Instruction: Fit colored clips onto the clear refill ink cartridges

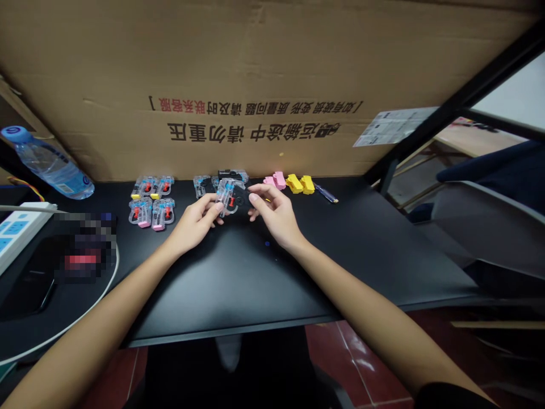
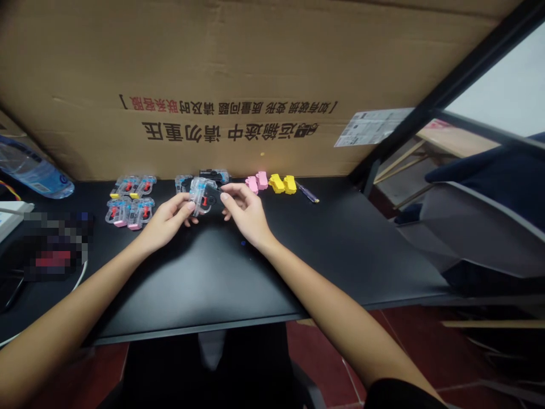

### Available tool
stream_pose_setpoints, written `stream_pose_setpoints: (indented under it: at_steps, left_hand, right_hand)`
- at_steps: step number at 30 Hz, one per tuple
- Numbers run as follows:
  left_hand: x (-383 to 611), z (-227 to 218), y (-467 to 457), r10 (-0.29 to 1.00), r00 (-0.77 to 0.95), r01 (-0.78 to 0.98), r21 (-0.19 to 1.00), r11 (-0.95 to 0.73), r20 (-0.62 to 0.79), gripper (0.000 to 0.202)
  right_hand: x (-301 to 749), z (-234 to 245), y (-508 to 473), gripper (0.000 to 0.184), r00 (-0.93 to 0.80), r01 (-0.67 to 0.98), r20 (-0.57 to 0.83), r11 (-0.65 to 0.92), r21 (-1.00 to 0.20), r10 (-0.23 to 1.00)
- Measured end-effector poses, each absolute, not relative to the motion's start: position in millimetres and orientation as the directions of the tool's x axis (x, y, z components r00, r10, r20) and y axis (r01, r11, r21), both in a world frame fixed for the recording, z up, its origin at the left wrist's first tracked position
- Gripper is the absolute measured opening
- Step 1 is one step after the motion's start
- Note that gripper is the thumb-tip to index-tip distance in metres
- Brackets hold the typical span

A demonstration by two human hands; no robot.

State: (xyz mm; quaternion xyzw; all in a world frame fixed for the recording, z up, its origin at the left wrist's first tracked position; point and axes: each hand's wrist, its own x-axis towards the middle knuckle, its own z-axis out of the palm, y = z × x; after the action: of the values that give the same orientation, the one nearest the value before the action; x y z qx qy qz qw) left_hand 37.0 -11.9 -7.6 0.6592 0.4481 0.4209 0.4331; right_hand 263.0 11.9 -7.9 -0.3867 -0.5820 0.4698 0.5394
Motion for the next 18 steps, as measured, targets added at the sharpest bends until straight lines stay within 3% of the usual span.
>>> stream_pose_setpoints:
  at_steps: [8, 13, 18]
  left_hand:
    - [43, -10, -13, 0.960, 0.248, 0.059, 0.987, -0.146, 0.127, 0.041]
    - [42, -10, -11, 0.976, 0.177, 0.024, 0.990, -0.136, 0.130, 0.043]
    - [40, -9, -11, 0.973, 0.200, 0.069, 0.989, -0.129, 0.113, 0.048]
  right_hand:
    - [265, -13, 16, 0.045, -0.062, -0.010, 0.311, 0.311, -0.950, 0.948]
    - [258, -17, 8, 0.040, -0.291, 0.098, 0.265, 0.304, -0.948, 0.919]
    - [257, -16, 5, 0.043, -0.316, 0.090, 0.246, 0.287, -0.954, 0.916]
